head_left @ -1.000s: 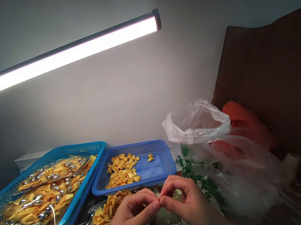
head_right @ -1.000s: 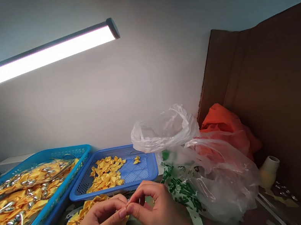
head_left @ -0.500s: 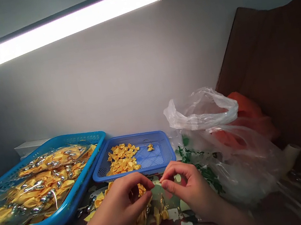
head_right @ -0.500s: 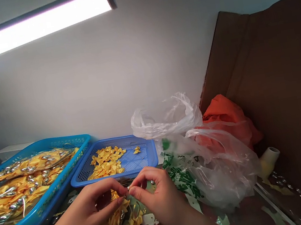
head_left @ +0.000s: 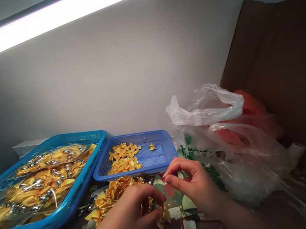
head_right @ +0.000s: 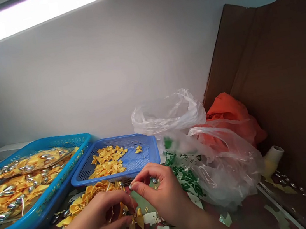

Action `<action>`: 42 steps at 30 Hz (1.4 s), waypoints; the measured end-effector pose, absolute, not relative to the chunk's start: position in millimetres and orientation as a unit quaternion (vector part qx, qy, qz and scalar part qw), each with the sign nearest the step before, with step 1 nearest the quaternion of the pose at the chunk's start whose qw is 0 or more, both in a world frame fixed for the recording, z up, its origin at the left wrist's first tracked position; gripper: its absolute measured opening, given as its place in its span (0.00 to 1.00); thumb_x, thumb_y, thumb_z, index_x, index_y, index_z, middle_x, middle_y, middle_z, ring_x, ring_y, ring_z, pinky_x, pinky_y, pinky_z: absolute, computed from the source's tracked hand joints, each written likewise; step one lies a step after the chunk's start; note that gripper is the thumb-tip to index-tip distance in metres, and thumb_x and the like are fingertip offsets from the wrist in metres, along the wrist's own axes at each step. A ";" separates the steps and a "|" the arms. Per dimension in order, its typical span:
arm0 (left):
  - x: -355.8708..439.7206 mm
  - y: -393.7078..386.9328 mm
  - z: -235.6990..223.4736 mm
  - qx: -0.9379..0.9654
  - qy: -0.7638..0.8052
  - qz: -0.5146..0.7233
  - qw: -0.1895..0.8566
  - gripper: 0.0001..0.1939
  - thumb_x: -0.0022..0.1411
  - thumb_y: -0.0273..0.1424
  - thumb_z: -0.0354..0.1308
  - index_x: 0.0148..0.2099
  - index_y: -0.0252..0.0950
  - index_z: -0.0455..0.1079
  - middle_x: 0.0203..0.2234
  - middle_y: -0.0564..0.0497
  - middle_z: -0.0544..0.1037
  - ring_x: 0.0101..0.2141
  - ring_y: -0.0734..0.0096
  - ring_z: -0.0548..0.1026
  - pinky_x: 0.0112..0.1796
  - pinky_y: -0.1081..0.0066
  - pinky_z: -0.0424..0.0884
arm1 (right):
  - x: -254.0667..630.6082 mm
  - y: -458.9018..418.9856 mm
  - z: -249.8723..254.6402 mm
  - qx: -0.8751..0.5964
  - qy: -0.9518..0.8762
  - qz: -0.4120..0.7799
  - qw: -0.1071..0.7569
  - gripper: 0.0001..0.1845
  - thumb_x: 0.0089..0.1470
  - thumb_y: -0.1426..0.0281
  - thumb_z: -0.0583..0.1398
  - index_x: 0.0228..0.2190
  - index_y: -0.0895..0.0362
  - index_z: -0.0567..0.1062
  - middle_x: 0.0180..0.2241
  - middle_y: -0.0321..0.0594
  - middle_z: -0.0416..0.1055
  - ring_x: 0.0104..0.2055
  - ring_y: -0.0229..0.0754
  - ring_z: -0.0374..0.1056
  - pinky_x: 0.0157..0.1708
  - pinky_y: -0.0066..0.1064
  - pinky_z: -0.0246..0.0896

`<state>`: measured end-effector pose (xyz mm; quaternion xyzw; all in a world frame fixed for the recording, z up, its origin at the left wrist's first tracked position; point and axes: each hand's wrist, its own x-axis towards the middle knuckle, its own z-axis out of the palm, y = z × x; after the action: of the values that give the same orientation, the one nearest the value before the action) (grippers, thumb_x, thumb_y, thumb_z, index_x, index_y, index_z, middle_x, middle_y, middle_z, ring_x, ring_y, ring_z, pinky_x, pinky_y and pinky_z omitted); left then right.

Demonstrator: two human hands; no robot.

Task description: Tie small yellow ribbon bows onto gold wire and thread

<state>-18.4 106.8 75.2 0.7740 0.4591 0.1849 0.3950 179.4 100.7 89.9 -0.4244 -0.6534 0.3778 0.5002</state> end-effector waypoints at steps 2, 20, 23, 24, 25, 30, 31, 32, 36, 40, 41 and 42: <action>-17.1 105.3 78.1 0.767 0.469 0.164 0.406 0.08 0.59 0.35 0.58 0.40 0.41 0.75 0.30 0.54 0.77 0.30 0.66 0.72 0.32 0.73 0.63 | 180.5 100.6 90.6 -0.419 -0.646 0.383 0.511 0.07 0.52 0.69 0.64 0.24 0.56 0.77 0.27 0.34 0.72 0.32 0.37 0.66 0.36 0.29 0.60; -9.4 99.5 75.3 0.710 0.411 0.214 0.530 0.08 0.61 0.35 0.60 0.40 0.37 0.74 0.32 0.53 0.76 0.32 0.67 0.75 0.33 0.72 0.69 | 190.3 97.8 103.7 -0.363 -0.557 0.459 0.589 0.10 0.55 0.62 0.65 0.30 0.56 0.75 0.31 0.38 0.79 0.28 0.36 0.73 0.33 0.29 0.72; -8.0 100.4 73.5 0.646 0.367 0.228 0.629 0.12 0.61 0.39 0.62 0.42 0.37 0.71 0.31 0.54 0.73 0.30 0.69 0.74 0.32 0.70 0.71 | 193.7 99.3 106.8 -0.354 -0.542 0.453 0.613 0.11 0.55 0.61 0.65 0.29 0.56 0.75 0.31 0.37 0.80 0.27 0.35 0.73 0.32 0.28 0.72; -7.6 100.8 73.7 0.622 0.353 0.235 0.658 0.13 0.61 0.40 0.63 0.43 0.37 0.70 0.31 0.54 0.73 0.30 0.69 0.73 0.32 0.70 0.71 | 194.9 99.9 107.3 -0.350 -0.538 0.455 0.618 0.10 0.55 0.61 0.65 0.29 0.55 0.75 0.31 0.36 0.80 0.27 0.35 0.73 0.32 0.28 0.72; -7.5 101.3 74.3 0.601 0.343 0.243 0.680 0.15 0.60 0.40 0.64 0.44 0.37 0.69 0.30 0.54 0.73 0.31 0.70 0.73 0.32 0.71 0.70 | 196.1 100.6 107.5 -0.347 -0.533 0.457 0.621 0.10 0.55 0.62 0.66 0.29 0.55 0.75 0.31 0.35 0.79 0.27 0.34 0.73 0.32 0.27 0.71; -9.4 103.4 81.1 0.558 0.323 0.273 0.714 0.19 0.60 0.43 0.64 0.48 0.38 0.68 0.31 0.51 0.79 0.28 0.75 0.70 0.31 0.75 0.66 | 201.1 103.5 108.1 -0.345 -0.507 0.469 0.635 0.10 0.53 0.61 0.67 0.30 0.54 0.76 0.31 0.33 0.79 0.28 0.32 0.74 0.34 0.24 0.70; -9.7 103.5 83.1 0.556 0.327 0.283 0.710 0.20 0.60 0.44 0.64 0.48 0.38 0.68 0.31 0.51 0.80 0.27 0.75 0.69 0.30 0.75 0.65 | 201.5 103.9 108.6 -0.346 -0.499 0.472 0.639 0.11 0.52 0.61 0.68 0.29 0.55 0.76 0.30 0.33 0.79 0.28 0.32 0.74 0.34 0.24 0.70; -9.7 103.3 85.2 0.555 0.331 0.296 0.703 0.21 0.60 0.46 0.63 0.48 0.38 0.68 0.30 0.51 0.80 0.27 0.76 0.69 0.30 0.76 0.65 | 201.8 104.1 109.4 -0.346 -0.490 0.473 0.645 0.12 0.51 0.60 0.68 0.29 0.55 0.76 0.30 0.33 0.79 0.28 0.32 0.74 0.34 0.24 0.70; -7.2 103.0 92.4 0.539 0.354 0.377 0.665 0.22 0.57 0.48 0.65 0.46 0.38 0.70 0.28 0.53 0.81 0.27 0.75 0.69 0.30 0.77 0.65 | 201.7 104.2 113.1 -0.354 -0.456 0.465 0.671 0.14 0.48 0.58 0.70 0.28 0.55 0.76 0.29 0.33 0.79 0.27 0.32 0.74 0.34 0.24 0.69; -5.9 105.6 93.5 0.514 0.381 0.447 0.626 0.23 0.54 0.49 0.67 0.42 0.38 0.72 0.29 0.51 0.82 0.27 0.74 0.70 0.32 0.77 0.67 | 201.6 102.4 116.3 -0.356 -0.446 0.452 0.686 0.15 0.46 0.58 0.70 0.27 0.56 0.77 0.29 0.33 0.79 0.27 0.33 0.74 0.34 0.24 0.69; -6.5 106.3 92.8 0.510 0.386 0.457 0.618 0.23 0.53 0.50 0.67 0.42 0.38 0.73 0.29 0.51 0.82 0.27 0.75 0.70 0.32 0.77 0.67 | 201.6 101.9 116.8 -0.355 -0.445 0.450 0.688 0.15 0.46 0.58 0.71 0.27 0.56 0.77 0.29 0.33 0.79 0.27 0.33 0.74 0.34 0.24 0.70; -7.5 106.8 91.8 0.507 0.389 0.467 0.611 0.22 0.53 0.50 0.67 0.41 0.38 0.73 0.30 0.51 0.82 0.27 0.75 0.70 0.31 0.77 0.67 | 201.6 101.4 117.2 -0.355 -0.444 0.449 0.690 0.15 0.46 0.58 0.71 0.27 0.56 0.77 0.28 0.34 0.79 0.27 0.33 0.75 0.34 0.25 0.70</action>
<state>-7.5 106.8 91.8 0.5065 0.3894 0.4673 0.6111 201.6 101.4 117.2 -0.3550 -0.4440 0.4487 0.6896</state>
